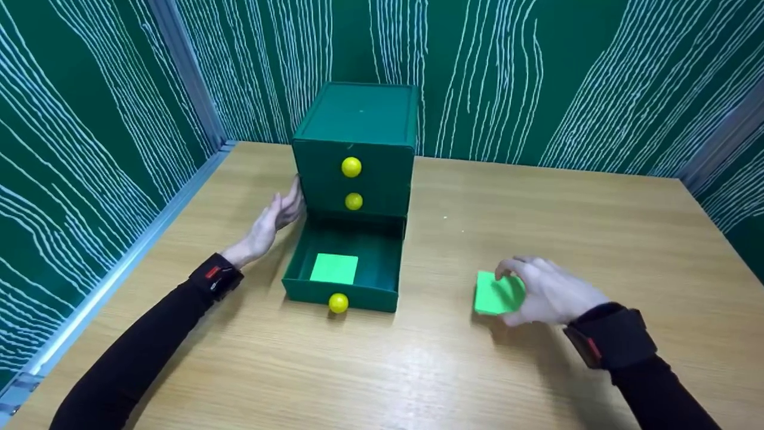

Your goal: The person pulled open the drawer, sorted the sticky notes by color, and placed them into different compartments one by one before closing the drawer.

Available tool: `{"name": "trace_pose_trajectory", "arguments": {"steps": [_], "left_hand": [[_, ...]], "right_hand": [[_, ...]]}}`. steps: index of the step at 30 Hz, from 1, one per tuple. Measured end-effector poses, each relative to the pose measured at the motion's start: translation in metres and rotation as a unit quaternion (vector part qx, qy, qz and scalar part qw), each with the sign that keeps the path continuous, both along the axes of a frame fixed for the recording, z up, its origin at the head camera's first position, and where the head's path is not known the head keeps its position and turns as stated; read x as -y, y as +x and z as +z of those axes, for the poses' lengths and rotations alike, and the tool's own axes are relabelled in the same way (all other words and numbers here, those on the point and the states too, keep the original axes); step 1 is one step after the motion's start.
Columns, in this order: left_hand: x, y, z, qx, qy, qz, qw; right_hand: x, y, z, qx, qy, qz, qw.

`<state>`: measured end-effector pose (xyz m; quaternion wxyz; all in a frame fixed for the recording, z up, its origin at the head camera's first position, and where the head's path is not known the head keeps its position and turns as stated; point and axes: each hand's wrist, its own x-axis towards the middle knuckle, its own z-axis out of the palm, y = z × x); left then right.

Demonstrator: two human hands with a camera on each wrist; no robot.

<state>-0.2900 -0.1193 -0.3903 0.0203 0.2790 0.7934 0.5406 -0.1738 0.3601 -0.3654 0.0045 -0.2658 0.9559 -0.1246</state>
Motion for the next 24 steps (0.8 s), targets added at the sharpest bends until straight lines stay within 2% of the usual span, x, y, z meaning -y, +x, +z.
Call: {"name": "trace_pose_trajectory", "arguments": {"steps": [3,6,10,12,17,20,24], "left_hand": [[0.0,0.0,0.0,0.0,-0.003,0.003,1.0],[0.0,0.0,0.001,-0.005,-0.005,0.011,0.9999],[-0.001,0.0,0.004,-0.017,-0.019,0.033,0.9991],[-0.001,0.0,0.007,-0.025,-0.031,0.043,0.9983],[-0.001,0.0,0.007,-0.027,-0.04,0.04,0.998],[-0.001,-0.001,0.008,-0.029,-0.035,0.038,0.9983],[0.001,-0.003,0.011,-0.032,-0.034,0.041,0.9981]], "right_hand": [[0.019,-0.006,0.016,-0.051,-0.012,0.025,0.998],[0.043,-0.016,0.032,-0.106,-0.023,0.058,0.992],[0.081,-0.03,0.047,-0.126,-0.039,0.086,0.988],[0.102,-0.038,0.051,-0.115,-0.043,0.101,0.987],[0.145,-0.053,0.045,-0.074,-0.038,0.142,0.986],[0.164,-0.062,0.04,-0.064,-0.038,0.159,0.984],[0.179,-0.072,0.033,-0.054,-0.037,0.161,0.985]]}}
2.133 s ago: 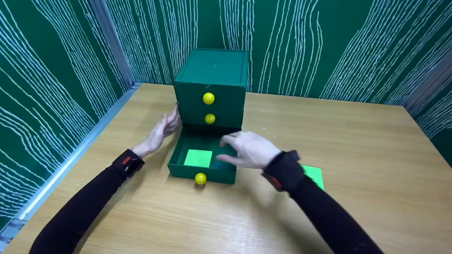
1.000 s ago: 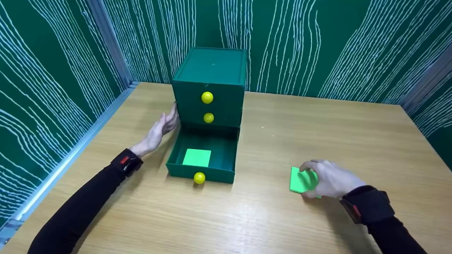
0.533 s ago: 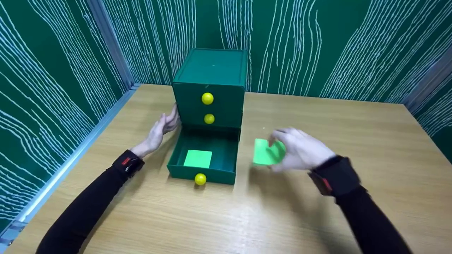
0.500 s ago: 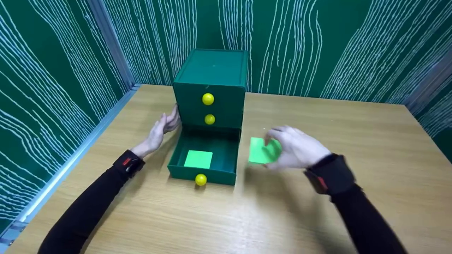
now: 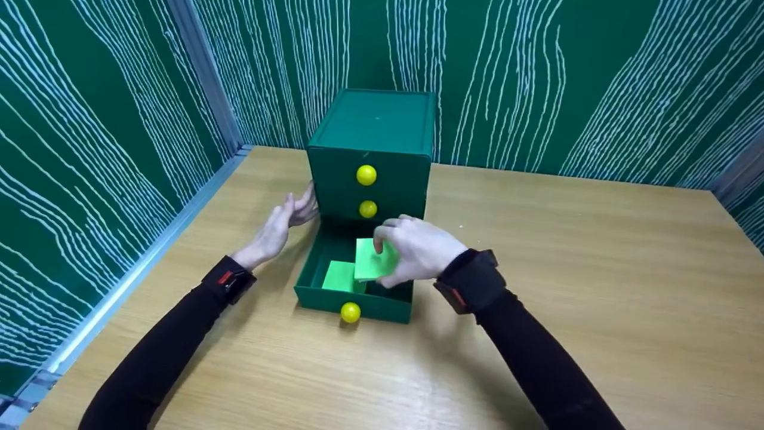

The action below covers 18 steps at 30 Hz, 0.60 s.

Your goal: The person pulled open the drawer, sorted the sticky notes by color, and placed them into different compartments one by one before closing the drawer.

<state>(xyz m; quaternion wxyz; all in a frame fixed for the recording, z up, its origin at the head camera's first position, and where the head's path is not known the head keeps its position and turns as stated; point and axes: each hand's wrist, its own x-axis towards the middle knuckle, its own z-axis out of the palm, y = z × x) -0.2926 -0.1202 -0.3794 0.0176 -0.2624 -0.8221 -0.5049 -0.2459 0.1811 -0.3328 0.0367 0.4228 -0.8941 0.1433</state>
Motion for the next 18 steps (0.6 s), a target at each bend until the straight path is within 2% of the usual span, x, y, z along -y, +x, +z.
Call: {"name": "trace_pose_trajectory", "arguments": {"steps": [6,11,14,18], "left_hand": [[0.003,-0.001,0.0,0.004,0.001,-0.007,1.0],[0.001,0.0,0.0,0.011,-0.007,-0.004,0.9999],[0.001,-0.001,-0.001,0.008,-0.007,-0.004,0.9999],[0.003,-0.001,0.0,0.003,-0.002,-0.006,1.0]], "right_hand": [[0.009,-0.01,-0.015,0.028,0.019,-0.01,0.999],[0.007,-0.011,-0.024,0.058,0.025,-0.012,0.998],[0.004,-0.009,-0.026,0.053,0.01,-0.014,0.998],[0.0,-0.005,-0.022,0.026,-0.016,-0.012,0.999]]}}
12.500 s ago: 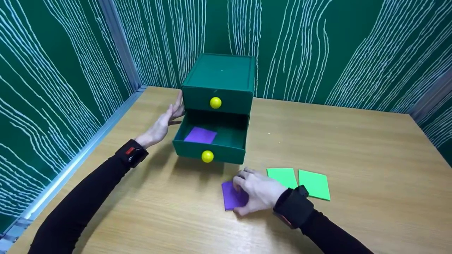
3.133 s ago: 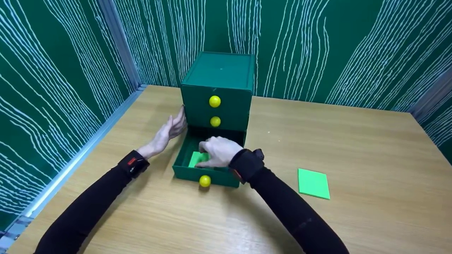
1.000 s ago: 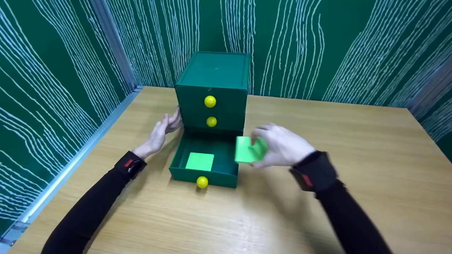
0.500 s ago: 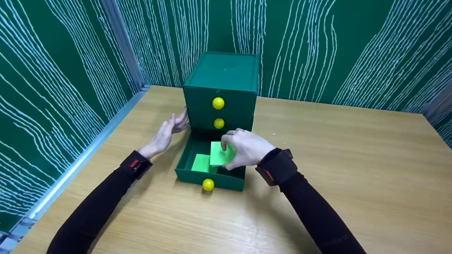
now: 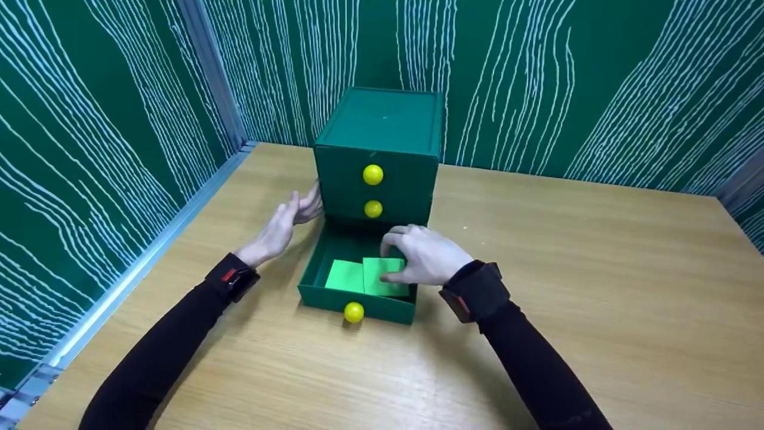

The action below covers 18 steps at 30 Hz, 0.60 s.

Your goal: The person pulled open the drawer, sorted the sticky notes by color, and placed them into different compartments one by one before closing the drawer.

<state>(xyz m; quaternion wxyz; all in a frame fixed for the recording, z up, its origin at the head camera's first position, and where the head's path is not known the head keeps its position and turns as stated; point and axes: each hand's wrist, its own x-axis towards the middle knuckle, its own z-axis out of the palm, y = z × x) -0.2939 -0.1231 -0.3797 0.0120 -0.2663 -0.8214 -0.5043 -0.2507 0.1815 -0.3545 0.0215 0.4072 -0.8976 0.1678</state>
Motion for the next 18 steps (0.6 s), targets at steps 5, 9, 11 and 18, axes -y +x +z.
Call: {"name": "trace_pose_trajectory", "arguments": {"steps": [5,9,11,18], "left_hand": [[0.001,0.001,0.001,0.002,0.006,-0.005,1.0],[0.003,0.002,0.001,0.001,0.007,0.0,1.0],[0.003,0.001,0.0,0.001,0.007,0.002,1.0],[0.0,-0.001,0.002,-0.001,0.006,-0.004,1.0]], "right_hand": [[-0.01,0.011,0.007,-0.041,-0.017,0.012,0.999],[-0.018,0.024,0.01,-0.085,-0.026,0.033,0.995],[-0.019,0.035,0.01,-0.12,-0.032,0.048,0.991],[0.0,0.107,0.001,-0.245,-0.003,0.124,0.962]]}}
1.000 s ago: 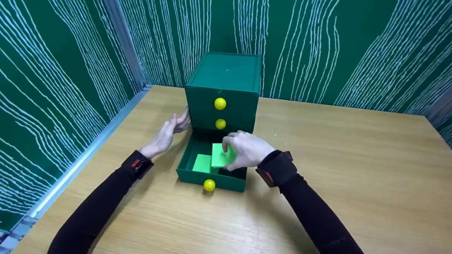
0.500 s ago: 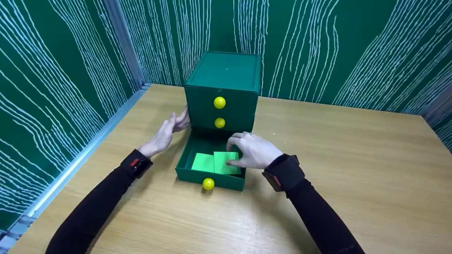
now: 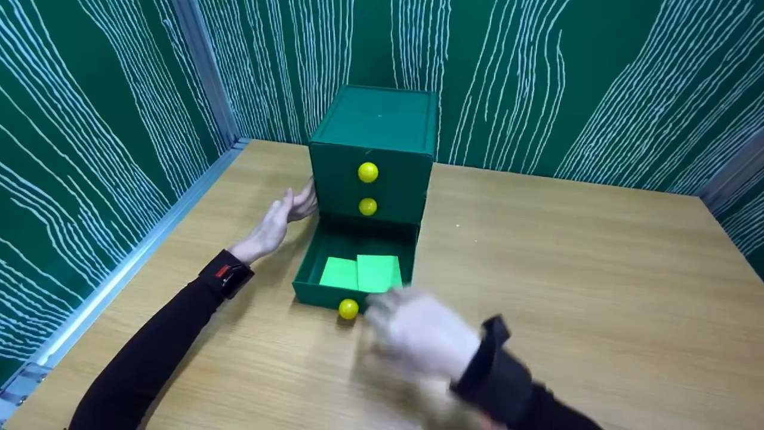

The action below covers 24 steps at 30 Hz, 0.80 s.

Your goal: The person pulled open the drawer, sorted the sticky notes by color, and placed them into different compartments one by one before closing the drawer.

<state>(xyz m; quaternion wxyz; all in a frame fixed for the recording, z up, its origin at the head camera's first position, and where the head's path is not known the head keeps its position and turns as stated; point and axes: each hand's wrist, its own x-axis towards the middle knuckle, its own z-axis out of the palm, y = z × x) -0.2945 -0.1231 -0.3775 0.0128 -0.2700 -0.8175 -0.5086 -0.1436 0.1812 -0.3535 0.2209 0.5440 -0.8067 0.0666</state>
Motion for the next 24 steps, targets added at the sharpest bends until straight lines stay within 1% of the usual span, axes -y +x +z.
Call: {"name": "trace_pose_trajectory", "arguments": {"steps": [2,3,5,7,9,11,13,16,22,24], "left_hand": [[0.0,0.0,0.001,-0.003,-0.002,0.001,1.0],[0.0,0.0,0.001,-0.004,-0.002,0.002,1.0],[0.0,-0.001,0.002,-0.006,-0.004,0.003,1.0],[-0.001,0.0,0.001,-0.004,-0.006,0.004,1.0],[-0.001,0.002,-0.002,0.0,-0.009,0.006,0.9999],[-0.002,0.002,-0.002,0.003,-0.013,0.003,0.9999],[-0.003,0.003,-0.003,0.005,-0.014,0.001,0.9999],[-0.002,0.003,-0.002,0.005,-0.008,-0.001,1.0],[-0.001,0.002,-0.001,0.002,-0.005,0.007,1.0],[0.0,0.001,-0.001,-0.001,-0.004,0.008,1.0]], "right_hand": [[0.008,0.017,-0.004,-0.003,0.026,0.009,1.0],[0.01,0.023,-0.006,0.006,0.04,0.005,0.999],[0.012,0.027,-0.01,0.042,0.071,-0.014,0.997],[0.012,0.023,-0.015,0.079,0.089,-0.04,0.992],[0.011,0.017,-0.021,0.123,0.092,-0.066,0.986],[0.01,0.01,-0.026,0.15,0.085,-0.082,0.982],[0.011,0.005,-0.028,0.165,0.073,-0.086,0.98],[0.013,-0.002,-0.028,0.174,0.063,-0.089,0.979],[0.017,-0.014,-0.027,0.21,0.053,-0.093,0.972],[0.018,-0.019,-0.028,0.206,0.045,-0.088,0.974]]}}
